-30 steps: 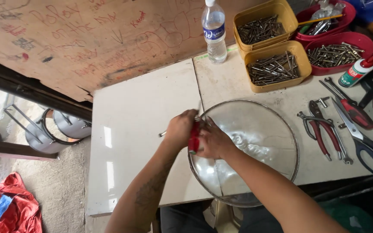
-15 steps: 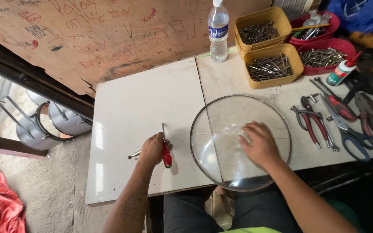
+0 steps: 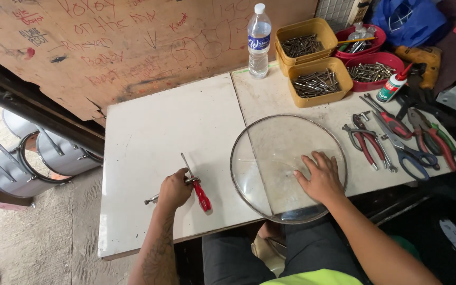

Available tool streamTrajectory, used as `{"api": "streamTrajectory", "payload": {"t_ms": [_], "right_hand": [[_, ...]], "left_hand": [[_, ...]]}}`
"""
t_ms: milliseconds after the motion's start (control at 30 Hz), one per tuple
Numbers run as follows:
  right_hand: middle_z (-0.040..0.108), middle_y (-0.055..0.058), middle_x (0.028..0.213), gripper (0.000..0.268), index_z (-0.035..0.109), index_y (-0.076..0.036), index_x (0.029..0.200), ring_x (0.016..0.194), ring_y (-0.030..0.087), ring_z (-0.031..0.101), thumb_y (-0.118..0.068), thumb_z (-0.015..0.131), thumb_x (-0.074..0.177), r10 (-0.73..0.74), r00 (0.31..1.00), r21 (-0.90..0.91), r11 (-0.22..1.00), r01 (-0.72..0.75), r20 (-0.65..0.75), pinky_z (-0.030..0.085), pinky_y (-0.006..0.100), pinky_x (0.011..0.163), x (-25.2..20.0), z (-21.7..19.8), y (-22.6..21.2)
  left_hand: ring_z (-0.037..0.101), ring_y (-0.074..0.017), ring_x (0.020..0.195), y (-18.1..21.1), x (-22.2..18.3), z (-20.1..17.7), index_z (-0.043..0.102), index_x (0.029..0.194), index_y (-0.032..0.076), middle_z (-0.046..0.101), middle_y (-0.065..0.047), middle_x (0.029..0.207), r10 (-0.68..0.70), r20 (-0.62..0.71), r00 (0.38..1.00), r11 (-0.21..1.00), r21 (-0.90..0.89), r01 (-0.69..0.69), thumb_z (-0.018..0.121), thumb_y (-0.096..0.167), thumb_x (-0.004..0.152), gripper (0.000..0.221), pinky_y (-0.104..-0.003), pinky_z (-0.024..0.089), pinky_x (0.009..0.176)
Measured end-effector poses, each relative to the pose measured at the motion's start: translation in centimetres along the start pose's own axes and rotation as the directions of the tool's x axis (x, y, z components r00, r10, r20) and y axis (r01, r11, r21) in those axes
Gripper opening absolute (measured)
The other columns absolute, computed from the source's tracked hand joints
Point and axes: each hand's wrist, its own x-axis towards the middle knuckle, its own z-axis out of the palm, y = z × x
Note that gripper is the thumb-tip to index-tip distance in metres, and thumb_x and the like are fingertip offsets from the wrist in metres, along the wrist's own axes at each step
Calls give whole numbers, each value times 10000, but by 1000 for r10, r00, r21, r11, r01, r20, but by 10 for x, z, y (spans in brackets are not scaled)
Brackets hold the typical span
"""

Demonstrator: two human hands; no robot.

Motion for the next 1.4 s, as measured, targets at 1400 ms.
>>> {"api": "streamTrajectory", "payload": {"t_ms": [1400], "right_hand": [[565,112,1449,559,633,-255,1374,1417,370,505,-564,618,909,-104,990,4,995,104,94,322,636,1186,26,-28,-26]], "left_hand": [[709,-279,845,-64,-6,58,659,1248,78,684,-82,842,262,-516,815,963,188,-190,716,204,749,518,-382,578,802]]}}
